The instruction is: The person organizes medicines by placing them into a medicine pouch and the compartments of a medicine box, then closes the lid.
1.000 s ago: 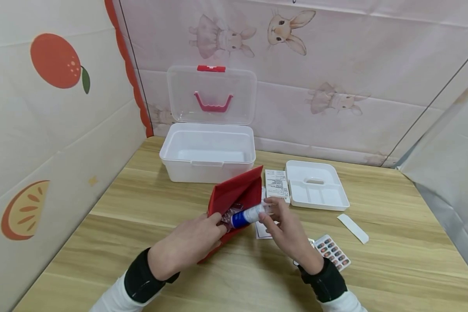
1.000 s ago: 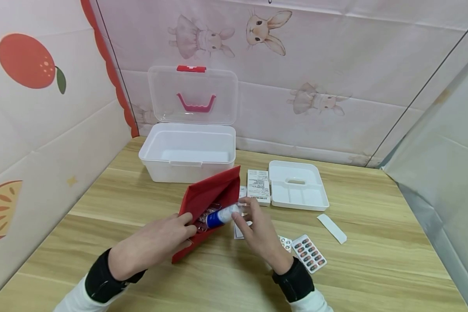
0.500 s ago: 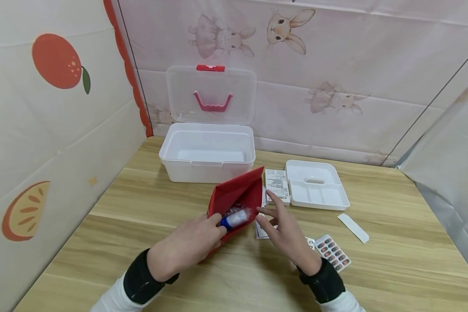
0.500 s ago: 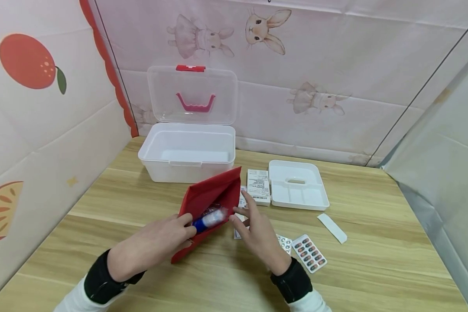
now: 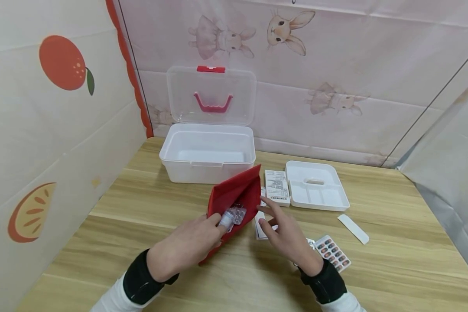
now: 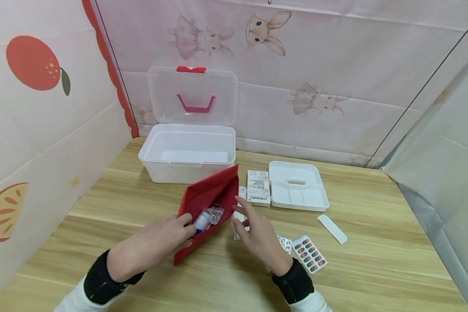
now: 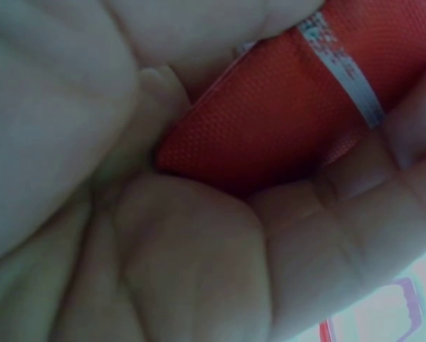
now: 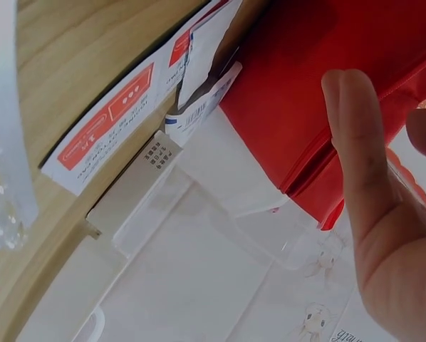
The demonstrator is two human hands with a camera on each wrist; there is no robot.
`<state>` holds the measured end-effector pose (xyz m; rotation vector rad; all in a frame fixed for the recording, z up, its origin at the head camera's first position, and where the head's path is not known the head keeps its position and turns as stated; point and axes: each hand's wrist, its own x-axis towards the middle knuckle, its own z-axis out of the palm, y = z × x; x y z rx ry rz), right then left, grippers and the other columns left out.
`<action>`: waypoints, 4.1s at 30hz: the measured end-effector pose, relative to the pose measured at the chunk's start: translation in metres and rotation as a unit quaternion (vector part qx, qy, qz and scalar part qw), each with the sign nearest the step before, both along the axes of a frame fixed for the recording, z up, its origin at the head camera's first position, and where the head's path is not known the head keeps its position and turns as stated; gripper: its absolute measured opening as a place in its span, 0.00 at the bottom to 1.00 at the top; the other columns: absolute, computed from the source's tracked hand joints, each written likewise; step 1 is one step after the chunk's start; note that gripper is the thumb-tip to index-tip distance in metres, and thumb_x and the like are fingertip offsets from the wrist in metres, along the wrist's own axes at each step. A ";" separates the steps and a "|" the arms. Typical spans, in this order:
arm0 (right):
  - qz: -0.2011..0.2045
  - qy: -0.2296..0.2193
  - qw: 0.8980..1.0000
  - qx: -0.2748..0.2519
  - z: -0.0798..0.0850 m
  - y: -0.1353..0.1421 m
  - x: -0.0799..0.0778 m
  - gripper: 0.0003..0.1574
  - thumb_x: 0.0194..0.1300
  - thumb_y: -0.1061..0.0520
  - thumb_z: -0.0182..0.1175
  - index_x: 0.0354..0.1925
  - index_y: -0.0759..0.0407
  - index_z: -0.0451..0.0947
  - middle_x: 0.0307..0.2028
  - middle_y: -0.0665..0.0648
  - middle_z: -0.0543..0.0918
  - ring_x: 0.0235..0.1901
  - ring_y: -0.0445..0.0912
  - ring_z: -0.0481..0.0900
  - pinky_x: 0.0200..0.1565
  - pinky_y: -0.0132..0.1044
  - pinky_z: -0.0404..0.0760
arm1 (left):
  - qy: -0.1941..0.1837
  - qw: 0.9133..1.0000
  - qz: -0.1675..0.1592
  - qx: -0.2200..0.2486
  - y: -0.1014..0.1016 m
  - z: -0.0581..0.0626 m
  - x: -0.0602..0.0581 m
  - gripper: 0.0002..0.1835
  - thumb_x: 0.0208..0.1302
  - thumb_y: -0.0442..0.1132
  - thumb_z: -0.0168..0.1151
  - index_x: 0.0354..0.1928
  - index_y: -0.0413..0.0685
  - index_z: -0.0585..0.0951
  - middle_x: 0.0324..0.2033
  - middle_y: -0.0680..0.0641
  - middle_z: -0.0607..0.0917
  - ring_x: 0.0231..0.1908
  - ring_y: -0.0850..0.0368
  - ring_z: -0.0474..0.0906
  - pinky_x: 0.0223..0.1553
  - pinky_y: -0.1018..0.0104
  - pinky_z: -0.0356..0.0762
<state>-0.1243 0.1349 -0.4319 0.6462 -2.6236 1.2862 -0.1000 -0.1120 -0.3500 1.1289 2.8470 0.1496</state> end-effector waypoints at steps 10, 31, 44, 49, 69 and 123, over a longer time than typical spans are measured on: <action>-0.006 -0.006 1.000 0.026 0.002 0.005 -0.002 0.40 0.66 0.64 0.64 0.72 0.56 0.62 0.59 0.61 0.81 0.33 0.44 0.84 0.32 0.30 0.82 | -0.013 1.000 0.007 0.001 0.000 0.000 0.000 0.17 0.59 0.41 0.73 0.48 0.42 0.83 0.36 0.47 0.78 0.32 0.57 0.73 0.34 0.68 0.81; -0.069 -0.043 0.976 0.201 0.006 0.073 -0.025 0.29 0.64 0.62 0.65 0.61 0.70 0.72 0.56 0.70 0.79 0.40 0.54 0.82 0.43 0.48 0.82 | -0.029 0.999 0.022 -0.004 0.000 0.002 -0.002 0.18 0.59 0.42 0.73 0.49 0.43 0.84 0.37 0.46 0.79 0.33 0.57 0.74 0.36 0.67 0.82; -0.089 -0.076 0.968 0.223 0.009 0.102 -0.029 0.31 0.64 0.60 0.66 0.61 0.71 0.71 0.58 0.74 0.76 0.56 0.66 0.77 0.53 0.59 0.76 | -0.025 0.999 0.019 0.003 0.000 0.001 -0.002 0.18 0.58 0.41 0.73 0.50 0.42 0.84 0.37 0.46 0.78 0.33 0.57 0.73 0.36 0.67 0.82; -0.094 -0.072 0.967 0.226 0.009 0.103 -0.029 0.31 0.64 0.60 0.66 0.61 0.71 0.71 0.57 0.74 0.77 0.57 0.66 0.76 0.54 0.60 0.76 | -0.031 0.999 0.017 0.006 0.000 0.002 -0.003 0.19 0.58 0.41 0.73 0.50 0.42 0.84 0.38 0.46 0.79 0.33 0.57 0.74 0.37 0.67 0.82; -0.006 -0.170 0.944 0.284 0.017 0.098 -0.017 0.37 0.44 0.57 0.79 0.54 0.59 0.79 0.46 0.58 0.83 0.44 0.52 0.81 0.44 0.49 0.81 | -0.025 0.999 0.027 0.013 0.003 0.001 -0.004 0.16 0.60 0.42 0.72 0.47 0.44 0.83 0.34 0.46 0.79 0.29 0.58 0.74 0.28 0.71 0.77; 0.009 -0.085 0.976 0.202 0.026 0.087 -0.013 0.13 0.64 0.66 0.63 0.47 0.60 0.80 0.40 0.53 0.84 0.38 0.43 0.82 0.36 0.35 0.80 | -0.037 0.999 0.033 0.008 -0.009 0.000 -0.010 0.19 0.54 0.41 0.77 0.45 0.42 0.82 0.34 0.48 0.76 0.32 0.57 0.75 0.35 0.67 0.82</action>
